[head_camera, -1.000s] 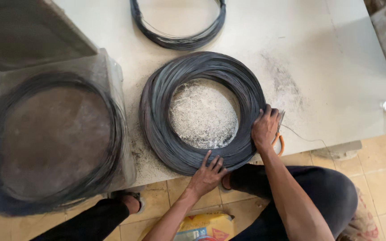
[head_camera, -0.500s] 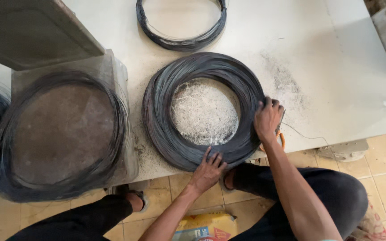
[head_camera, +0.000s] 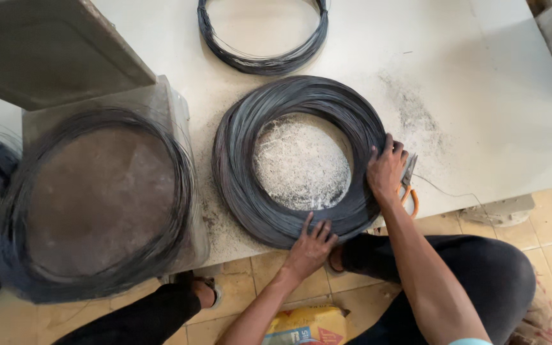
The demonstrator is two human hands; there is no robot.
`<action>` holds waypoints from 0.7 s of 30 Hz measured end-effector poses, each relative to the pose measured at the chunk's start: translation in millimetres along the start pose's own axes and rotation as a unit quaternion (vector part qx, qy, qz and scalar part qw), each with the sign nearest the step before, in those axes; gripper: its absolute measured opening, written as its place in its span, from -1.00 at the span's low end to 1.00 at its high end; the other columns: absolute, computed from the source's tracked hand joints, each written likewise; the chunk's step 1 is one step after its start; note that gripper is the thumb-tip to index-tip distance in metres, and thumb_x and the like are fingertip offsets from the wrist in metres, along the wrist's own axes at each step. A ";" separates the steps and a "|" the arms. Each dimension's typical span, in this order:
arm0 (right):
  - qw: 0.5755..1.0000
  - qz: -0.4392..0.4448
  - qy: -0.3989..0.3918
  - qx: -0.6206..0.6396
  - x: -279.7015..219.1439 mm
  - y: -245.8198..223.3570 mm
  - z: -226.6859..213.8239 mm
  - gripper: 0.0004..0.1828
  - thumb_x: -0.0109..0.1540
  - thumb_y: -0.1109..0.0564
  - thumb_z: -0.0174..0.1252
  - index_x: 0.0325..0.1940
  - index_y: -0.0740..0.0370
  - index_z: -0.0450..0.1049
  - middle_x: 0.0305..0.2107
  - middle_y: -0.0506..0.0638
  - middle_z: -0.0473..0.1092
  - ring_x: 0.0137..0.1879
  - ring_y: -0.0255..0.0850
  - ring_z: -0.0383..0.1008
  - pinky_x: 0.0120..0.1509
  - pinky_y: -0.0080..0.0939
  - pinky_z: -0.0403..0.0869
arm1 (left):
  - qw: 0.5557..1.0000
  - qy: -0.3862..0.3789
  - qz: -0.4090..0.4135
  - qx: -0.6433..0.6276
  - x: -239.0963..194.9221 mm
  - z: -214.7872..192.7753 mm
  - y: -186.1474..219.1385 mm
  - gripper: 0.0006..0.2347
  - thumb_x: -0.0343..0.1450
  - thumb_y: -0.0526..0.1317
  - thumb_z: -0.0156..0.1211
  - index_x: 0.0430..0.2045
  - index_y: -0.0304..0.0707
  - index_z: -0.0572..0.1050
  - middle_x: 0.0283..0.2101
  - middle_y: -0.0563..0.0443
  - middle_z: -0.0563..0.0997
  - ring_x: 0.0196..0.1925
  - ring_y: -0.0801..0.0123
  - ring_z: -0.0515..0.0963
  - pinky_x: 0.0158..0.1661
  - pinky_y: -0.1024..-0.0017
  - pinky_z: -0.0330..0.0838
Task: The person sits on the floor and uses orange-handled shears to cut a length of black wire from a large coil. They then pull the cut wire away from the main coil.
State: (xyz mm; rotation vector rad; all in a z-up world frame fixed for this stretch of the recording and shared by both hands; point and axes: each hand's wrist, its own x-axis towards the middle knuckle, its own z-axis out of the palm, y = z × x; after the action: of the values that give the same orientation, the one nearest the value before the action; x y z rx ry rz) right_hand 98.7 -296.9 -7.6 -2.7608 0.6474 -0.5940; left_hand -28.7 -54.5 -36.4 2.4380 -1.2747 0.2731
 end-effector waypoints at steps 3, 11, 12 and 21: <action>1.000 -0.007 0.006 0.022 -0.3 -7.6 -6.5 -0.51 0.27 0.09 0.17 0.26 0.32 0.38 -0.12 0.27 0.32 -0.05 0.24 0.37 0.00 0.16 0.42 | 1.000 -0.007 -0.004 -0.022 0.3 -6.0 0.2 -0.87 0.38 -0.25 0.06 -0.27 -0.20 0.50 -0.01 -0.28 0.47 0.13 -0.01 0.47 0.29 -0.29 0.06; 0.998 0.047 0.017 0.029 6.8 -15.0 3.5 -0.58 0.28 0.10 0.14 0.22 0.23 0.43 -0.09 0.34 0.33 -0.03 0.33 0.27 0.10 0.25 0.24 | 0.995 -0.066 0.007 -0.079 -6.2 8.0 2.5 -0.73 0.37 -0.32 0.04 -0.07 -0.29 0.51 0.08 -0.46 0.45 0.20 -0.21 0.40 0.31 -0.40 -0.10; 0.998 0.058 0.031 0.024 12.2 -18.6 9.3 -0.57 0.29 0.07 0.14 0.23 0.21 0.43 -0.09 0.35 0.34 -0.03 0.34 0.28 0.11 0.23 0.24 | 0.998 -0.024 0.009 -0.050 -2.4 6.3 -5.1 -0.77 0.39 -0.31 0.01 -0.14 -0.25 0.56 0.03 -0.40 0.50 0.17 -0.18 0.44 0.29 -0.39 0.00; 0.996 0.066 0.044 0.039 9.2 -18.3 9.8 -0.59 0.29 0.11 0.17 0.21 0.25 0.45 -0.12 0.32 0.33 0.03 0.38 0.25 0.35 0.31 0.09 | 0.995 -0.028 0.022 -0.097 0.5 -10.4 -8.4 -0.76 0.41 -0.36 0.01 -0.08 -0.30 0.51 0.04 -0.43 0.43 0.21 -0.22 0.39 0.29 -0.41 0.01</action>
State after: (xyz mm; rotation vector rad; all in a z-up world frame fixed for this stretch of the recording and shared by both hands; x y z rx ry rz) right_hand 117.3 -283.9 -7.4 -2.6073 0.8018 -0.6992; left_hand -21.5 -46.2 -28.8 2.2700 -1.3149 0.0873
